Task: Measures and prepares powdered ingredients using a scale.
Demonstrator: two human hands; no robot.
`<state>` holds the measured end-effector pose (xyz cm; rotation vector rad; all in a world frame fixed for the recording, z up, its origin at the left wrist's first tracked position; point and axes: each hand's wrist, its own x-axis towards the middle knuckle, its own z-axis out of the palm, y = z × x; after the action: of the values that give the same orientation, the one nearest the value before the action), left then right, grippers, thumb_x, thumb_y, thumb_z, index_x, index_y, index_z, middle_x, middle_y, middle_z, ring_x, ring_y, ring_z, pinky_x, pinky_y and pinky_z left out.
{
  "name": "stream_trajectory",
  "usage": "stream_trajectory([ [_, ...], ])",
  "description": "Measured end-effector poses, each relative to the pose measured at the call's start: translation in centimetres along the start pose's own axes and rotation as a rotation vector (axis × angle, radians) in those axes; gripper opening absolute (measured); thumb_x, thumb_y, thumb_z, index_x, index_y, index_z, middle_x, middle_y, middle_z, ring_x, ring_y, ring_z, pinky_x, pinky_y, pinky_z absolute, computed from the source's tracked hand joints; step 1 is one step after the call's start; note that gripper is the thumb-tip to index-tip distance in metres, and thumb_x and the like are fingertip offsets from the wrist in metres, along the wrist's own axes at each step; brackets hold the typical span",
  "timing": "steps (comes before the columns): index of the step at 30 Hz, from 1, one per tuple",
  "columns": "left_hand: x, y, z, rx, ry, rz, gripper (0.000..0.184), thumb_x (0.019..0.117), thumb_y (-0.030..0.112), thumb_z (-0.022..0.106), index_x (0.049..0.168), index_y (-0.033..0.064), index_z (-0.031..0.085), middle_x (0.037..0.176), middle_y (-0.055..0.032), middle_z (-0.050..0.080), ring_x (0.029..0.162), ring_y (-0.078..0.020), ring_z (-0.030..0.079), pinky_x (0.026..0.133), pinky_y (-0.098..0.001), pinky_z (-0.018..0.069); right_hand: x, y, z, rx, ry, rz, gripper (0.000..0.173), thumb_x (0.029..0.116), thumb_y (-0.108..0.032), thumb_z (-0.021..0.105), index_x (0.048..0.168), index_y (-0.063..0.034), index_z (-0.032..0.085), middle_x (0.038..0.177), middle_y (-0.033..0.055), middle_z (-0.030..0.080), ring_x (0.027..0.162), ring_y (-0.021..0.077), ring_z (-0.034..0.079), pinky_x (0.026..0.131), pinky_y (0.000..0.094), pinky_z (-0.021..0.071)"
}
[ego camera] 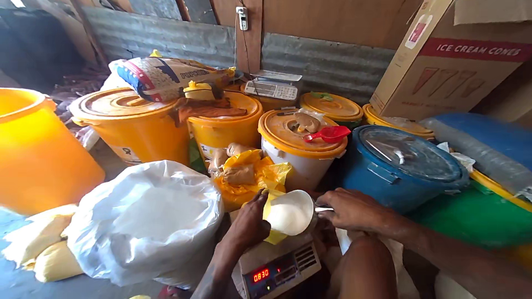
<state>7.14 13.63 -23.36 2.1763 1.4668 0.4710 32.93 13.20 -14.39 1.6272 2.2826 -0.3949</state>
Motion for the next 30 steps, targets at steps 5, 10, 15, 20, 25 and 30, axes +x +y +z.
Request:
stream_trajectory([
  [5, 0.3, 0.0, 0.3, 0.04, -0.085, -0.06, 0.08, 0.0813, 0.003, 0.069, 0.156, 0.0046, 0.04, 0.162, -0.0159, 0.038, 0.132, -0.0348, 0.057, 0.103, -0.0529, 0.0516, 0.8, 3.1, 3.3, 0.169, 0.034, -0.038, 0.031, 0.1022, -0.038, 0.059, 0.119, -0.0148, 0.072, 0.105, 0.0123, 0.072, 0.101, 0.0326, 0.068, 0.087, 0.0591, 0.0523],
  [10, 0.5, -0.1, 1.2, 0.06, -0.098, -0.061, 0.06, 0.0901, 0.012, 0.065, 0.149, 0.016, 0.052, 0.149, -0.0126, 0.053, 0.119, -0.0352, 0.064, 0.093, -0.0586, 0.0549, 0.0, 6.4, 8.9, 0.528, 0.168, -0.076, 0.031, 0.0988, -0.03, 0.066, 0.12, -0.0095, 0.073, 0.104, 0.0088, 0.074, 0.093, 0.0198, 0.071, 0.09, 0.0455, 0.0572],
  [15, 1.0, -0.1, 2.7, 0.024, -0.059, -0.037, 0.05, 0.0971, 0.028, 0.065, 0.146, 0.0192, 0.057, 0.15, -0.0135, 0.052, 0.128, -0.0356, 0.058, 0.1, -0.0576, 0.0512, -1.8, 7.2, 12.6, 0.725, 0.279, -0.091, 0.028, 0.0956, -0.023, 0.068, 0.117, -0.006, 0.073, 0.097, 0.0043, 0.075, 0.083, 0.0078, 0.07, 0.082, 0.0284, 0.0589],
  [20, 1.5, -0.2, 4.4, 0.001, -0.039, 0.025, 0.043, 0.1003, 0.045, 0.061, 0.139, 0.0262, 0.065, 0.154, -0.0135, 0.048, 0.134, -0.0362, 0.051, 0.103, -0.0574, 0.0465, -2.9, 7.9, 15.0, 0.785, 0.335, -0.077, 0.03, 0.0943, -0.027, 0.067, 0.117, -0.0077, 0.074, 0.094, 0.0006, 0.074, 0.079, 0.0035, 0.068, 0.076, 0.023, 0.0581],
  [25, 1.5, -0.3, 5.4, 0.018, -0.058, 0.062, 0.039, 0.1017, 0.05, 0.057, 0.13, 0.0274, 0.071, 0.154, -0.0125, 0.048, 0.134, -0.0344, 0.051, 0.103, -0.0561, 0.0446, -3.8, 8.3, 17.1, 0.811, 0.397, -0.07, 0.031, 0.0926, -0.031, 0.067, 0.113, -0.0088, 0.075, 0.09, -0.0018, 0.075, 0.077, 0.0015, 0.068, 0.073, 0.0207, 0.0586],
  [30, 1.6, -0.3, 5.6, 0.023, -0.054, 0.079, 0.039, 0.1017, 0.048, 0.058, 0.13, 0.0241, 0.072, 0.15, -0.0129, 0.053, 0.129, -0.0347, 0.054, 0.1, -0.0562, 0.0473, -4.4, 9.0, 18.5, 0.811, 0.473, -0.11, 0.032, 0.0925, -0.035, 0.067, 0.108, -0.0092, 0.076, 0.09, -0.002, 0.074, 0.077, 0.0005, 0.067, 0.072, 0.0192, 0.0579],
])
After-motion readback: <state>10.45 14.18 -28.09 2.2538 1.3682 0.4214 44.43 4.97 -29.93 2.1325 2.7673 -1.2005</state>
